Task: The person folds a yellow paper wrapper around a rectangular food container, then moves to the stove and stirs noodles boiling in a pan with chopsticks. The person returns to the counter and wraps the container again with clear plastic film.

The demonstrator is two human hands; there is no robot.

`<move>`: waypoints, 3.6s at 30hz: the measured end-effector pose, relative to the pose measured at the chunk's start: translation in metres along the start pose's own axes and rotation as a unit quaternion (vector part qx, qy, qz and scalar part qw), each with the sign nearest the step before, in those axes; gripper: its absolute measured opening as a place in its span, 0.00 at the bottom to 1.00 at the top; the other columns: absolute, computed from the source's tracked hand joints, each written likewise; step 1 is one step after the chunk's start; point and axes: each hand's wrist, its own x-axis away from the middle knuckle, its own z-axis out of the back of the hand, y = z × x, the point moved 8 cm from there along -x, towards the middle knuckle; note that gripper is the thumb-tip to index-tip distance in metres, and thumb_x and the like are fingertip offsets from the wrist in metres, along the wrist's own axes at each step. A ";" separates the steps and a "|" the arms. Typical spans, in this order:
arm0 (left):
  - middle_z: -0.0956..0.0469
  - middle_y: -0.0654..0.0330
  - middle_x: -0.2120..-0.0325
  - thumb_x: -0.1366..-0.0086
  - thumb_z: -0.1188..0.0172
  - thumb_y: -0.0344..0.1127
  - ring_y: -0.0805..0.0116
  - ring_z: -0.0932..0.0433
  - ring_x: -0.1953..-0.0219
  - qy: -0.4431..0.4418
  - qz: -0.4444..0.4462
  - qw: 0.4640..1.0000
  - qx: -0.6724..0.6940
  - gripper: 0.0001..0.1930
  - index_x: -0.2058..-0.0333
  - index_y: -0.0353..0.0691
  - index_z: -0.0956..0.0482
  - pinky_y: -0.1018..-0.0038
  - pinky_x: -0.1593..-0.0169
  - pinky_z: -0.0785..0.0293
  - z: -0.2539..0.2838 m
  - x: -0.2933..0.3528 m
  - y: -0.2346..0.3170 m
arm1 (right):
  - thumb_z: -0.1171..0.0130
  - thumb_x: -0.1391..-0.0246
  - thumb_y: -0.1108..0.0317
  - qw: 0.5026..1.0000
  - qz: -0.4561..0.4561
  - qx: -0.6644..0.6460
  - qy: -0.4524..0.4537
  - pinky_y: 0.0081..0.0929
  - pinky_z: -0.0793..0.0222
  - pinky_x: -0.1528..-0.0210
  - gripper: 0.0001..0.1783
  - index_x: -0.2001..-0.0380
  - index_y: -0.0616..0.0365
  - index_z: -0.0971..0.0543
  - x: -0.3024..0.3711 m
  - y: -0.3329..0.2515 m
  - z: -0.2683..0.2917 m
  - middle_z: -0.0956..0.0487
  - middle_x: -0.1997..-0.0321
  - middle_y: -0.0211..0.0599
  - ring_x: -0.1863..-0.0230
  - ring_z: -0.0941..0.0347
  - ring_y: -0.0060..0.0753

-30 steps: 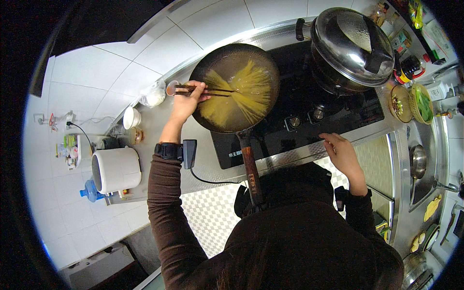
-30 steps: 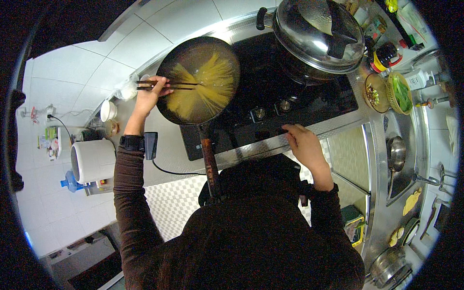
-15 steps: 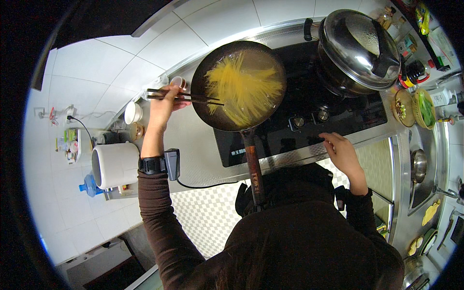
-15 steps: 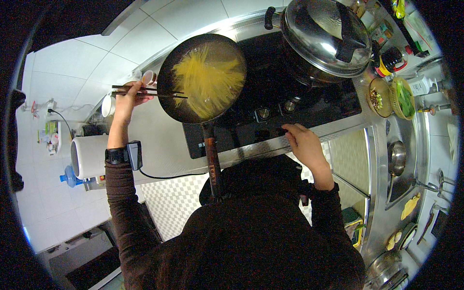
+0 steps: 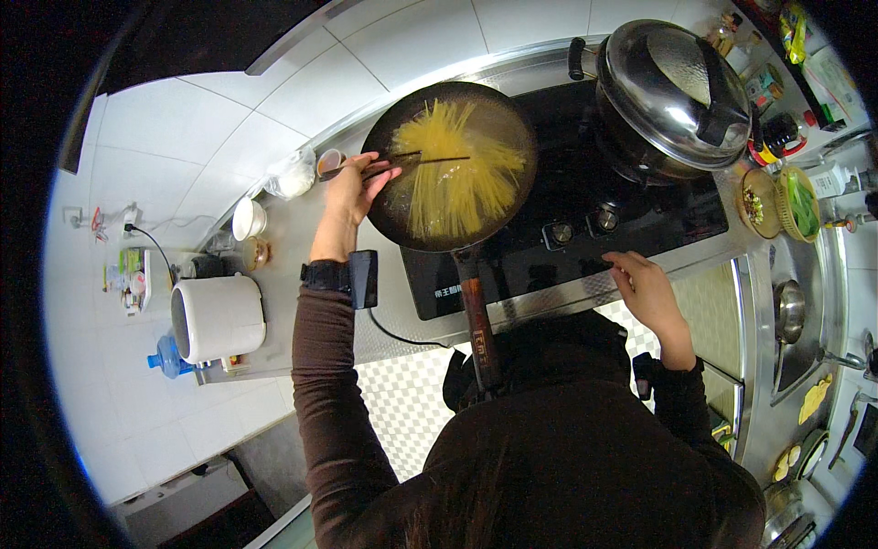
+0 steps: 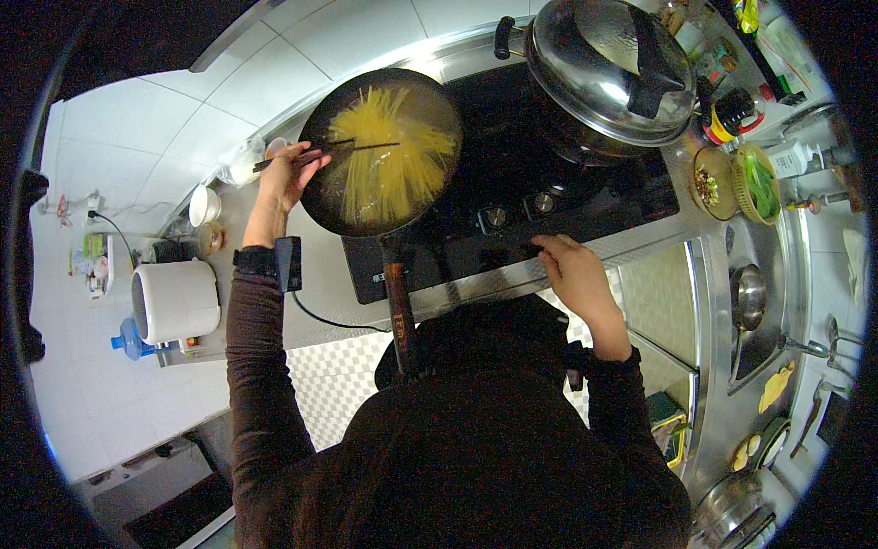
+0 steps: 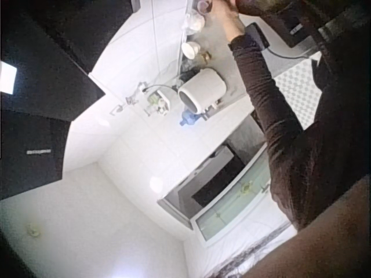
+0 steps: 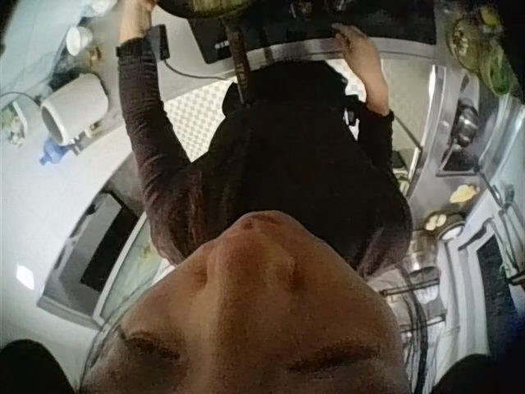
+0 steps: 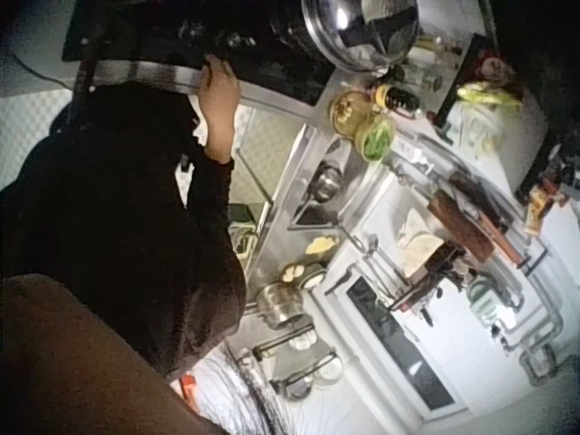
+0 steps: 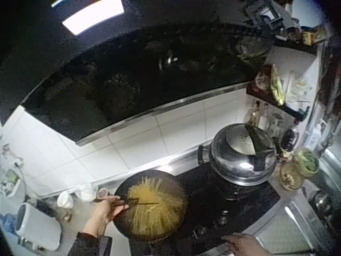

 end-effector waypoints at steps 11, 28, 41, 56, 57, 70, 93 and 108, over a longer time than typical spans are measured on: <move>0.20 0.54 0.75 0.29 0.45 0.34 0.68 0.18 0.76 -0.032 -0.228 0.965 -0.126 0.12 0.65 0.28 0.23 0.75 0.73 0.21 -0.089 -0.003 -0.001 | 0.46 0.41 0.70 1.000 0.008 -0.001 0.007 0.43 0.27 0.62 0.14 0.53 0.58 0.21 0.003 0.000 0.001 0.20 0.61 0.46 0.64 0.23 0.53; 0.19 0.46 0.73 0.37 0.36 0.37 0.46 0.19 0.70 -0.052 -0.456 0.710 -0.533 0.10 0.68 0.36 0.17 0.64 0.67 0.23 -0.083 0.093 0.046 | 0.45 0.42 0.74 0.999 0.029 -0.012 0.032 0.34 0.30 0.68 0.13 0.53 0.60 0.21 0.005 0.005 0.000 0.22 0.65 0.45 0.72 0.25 0.44; 0.18 0.57 0.72 0.30 0.42 0.39 0.72 0.20 0.71 0.005 -0.352 0.868 -0.351 0.14 0.62 0.30 0.19 0.76 0.64 0.22 0.010 0.041 0.054 | 0.45 0.42 0.74 0.999 0.042 -0.004 0.020 0.34 0.31 0.69 0.13 0.53 0.59 0.21 0.003 0.000 -0.005 0.22 0.65 0.45 0.72 0.25 0.44; 0.17 0.50 0.66 0.28 0.47 0.47 0.62 0.15 0.64 -0.065 -0.147 0.962 -0.222 0.20 0.59 0.31 0.22 0.74 0.62 0.20 -0.026 0.056 0.054 | 0.45 0.42 0.73 1.000 0.020 0.004 0.024 0.37 0.30 0.68 0.14 0.53 0.60 0.21 0.007 0.003 -0.002 0.22 0.65 0.46 0.71 0.25 0.47; 0.18 0.51 0.66 0.28 0.48 0.46 0.63 0.15 0.63 -0.076 -0.164 0.962 -0.204 0.20 0.57 0.32 0.22 0.75 0.62 0.19 -0.037 0.057 0.050 | 0.45 0.42 0.73 0.999 0.021 0.005 0.024 0.37 0.30 0.68 0.14 0.53 0.60 0.21 0.006 0.002 -0.002 0.22 0.65 0.46 0.71 0.25 0.47; 0.19 0.52 0.69 0.29 0.44 0.37 0.63 0.17 0.68 -0.080 -0.224 0.941 -0.241 0.14 0.61 0.28 0.21 0.74 0.67 0.17 -0.100 0.029 -0.001 | 0.45 0.42 0.70 1.000 -0.006 -0.012 -0.004 0.43 0.27 0.62 0.13 0.54 0.58 0.21 0.005 0.001 -0.002 0.20 0.61 0.46 0.64 0.23 0.53; 0.19 0.55 0.69 0.28 0.46 0.44 0.67 0.18 0.71 -0.098 -0.241 0.926 -0.274 0.18 0.62 0.31 0.21 0.75 0.67 0.19 -0.032 0.064 0.060 | 0.46 0.42 0.70 1.000 -0.003 -0.007 -0.022 0.45 0.28 0.63 0.14 0.52 0.56 0.21 0.003 0.007 -0.010 0.20 0.61 0.46 0.65 0.23 0.53; 0.18 0.55 0.69 0.29 0.45 0.41 0.68 0.17 0.70 -0.116 -0.200 0.930 -0.287 0.17 0.64 0.28 0.21 0.75 0.65 0.19 -0.047 0.052 0.014 | 0.46 0.42 0.71 1.000 -0.001 0.005 -0.015 0.45 0.28 0.62 0.14 0.53 0.56 0.22 0.006 0.007 -0.009 0.21 0.62 0.47 0.63 0.23 0.54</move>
